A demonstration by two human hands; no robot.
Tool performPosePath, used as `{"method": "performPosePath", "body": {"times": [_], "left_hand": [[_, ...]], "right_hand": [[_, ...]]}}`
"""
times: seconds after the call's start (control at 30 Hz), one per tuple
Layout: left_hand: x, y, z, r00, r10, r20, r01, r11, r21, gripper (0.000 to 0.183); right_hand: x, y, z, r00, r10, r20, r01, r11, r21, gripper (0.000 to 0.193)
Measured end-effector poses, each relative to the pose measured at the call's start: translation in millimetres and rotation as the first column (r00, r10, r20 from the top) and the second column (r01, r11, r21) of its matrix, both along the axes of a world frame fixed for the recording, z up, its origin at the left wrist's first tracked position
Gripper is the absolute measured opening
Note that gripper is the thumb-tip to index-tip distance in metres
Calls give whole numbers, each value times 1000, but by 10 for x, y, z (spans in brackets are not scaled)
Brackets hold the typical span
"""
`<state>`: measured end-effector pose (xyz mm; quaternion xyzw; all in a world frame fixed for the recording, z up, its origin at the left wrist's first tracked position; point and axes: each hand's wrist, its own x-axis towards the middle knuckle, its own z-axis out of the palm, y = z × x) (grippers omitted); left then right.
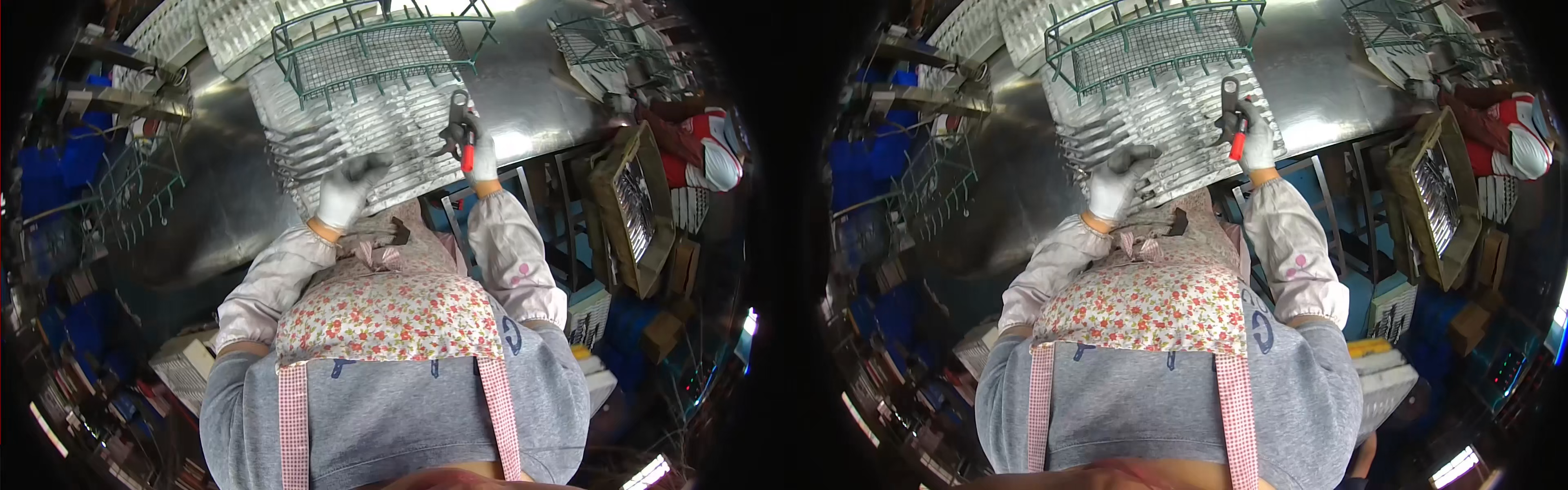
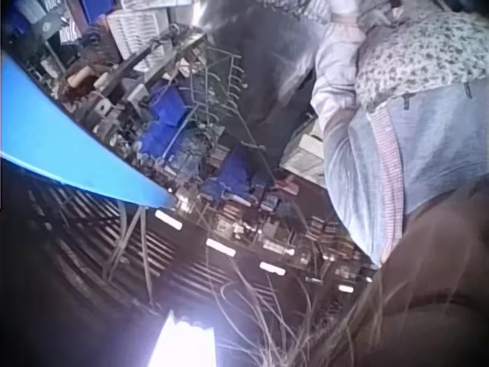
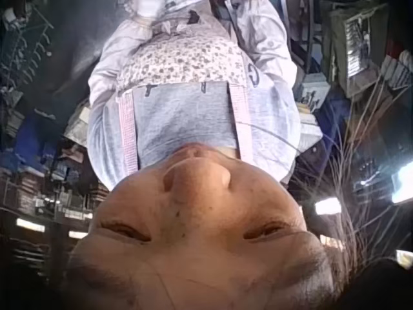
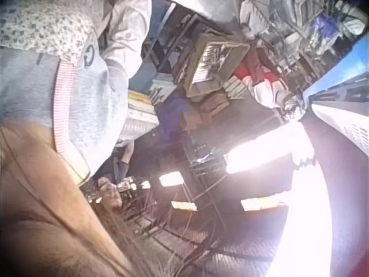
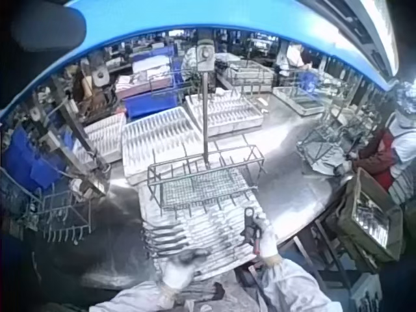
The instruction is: The person marks defects on polished metal parts using a red marker.
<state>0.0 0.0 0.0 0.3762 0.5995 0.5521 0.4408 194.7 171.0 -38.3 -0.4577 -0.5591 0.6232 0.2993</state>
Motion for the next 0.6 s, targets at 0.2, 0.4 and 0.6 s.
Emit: {"method": "performPosePath", "body": {"times": [0.2,0.4,0.6], "left_hand": [[101,412,-252,878,-118,-463,6,972,-236,43],[166,1103,-783,903,36,-428,-75,994,-74,42],[408,1455,-722,905,183,-384,-256,955,-150,39]], "right_hand": [[-15,324,-237,971,-221,89,207,967,151,35],[-335,512,53,953,-294,68,299,952,-61,29],[-144,720,-341,932,-306,194,303,952,46,28]]}}
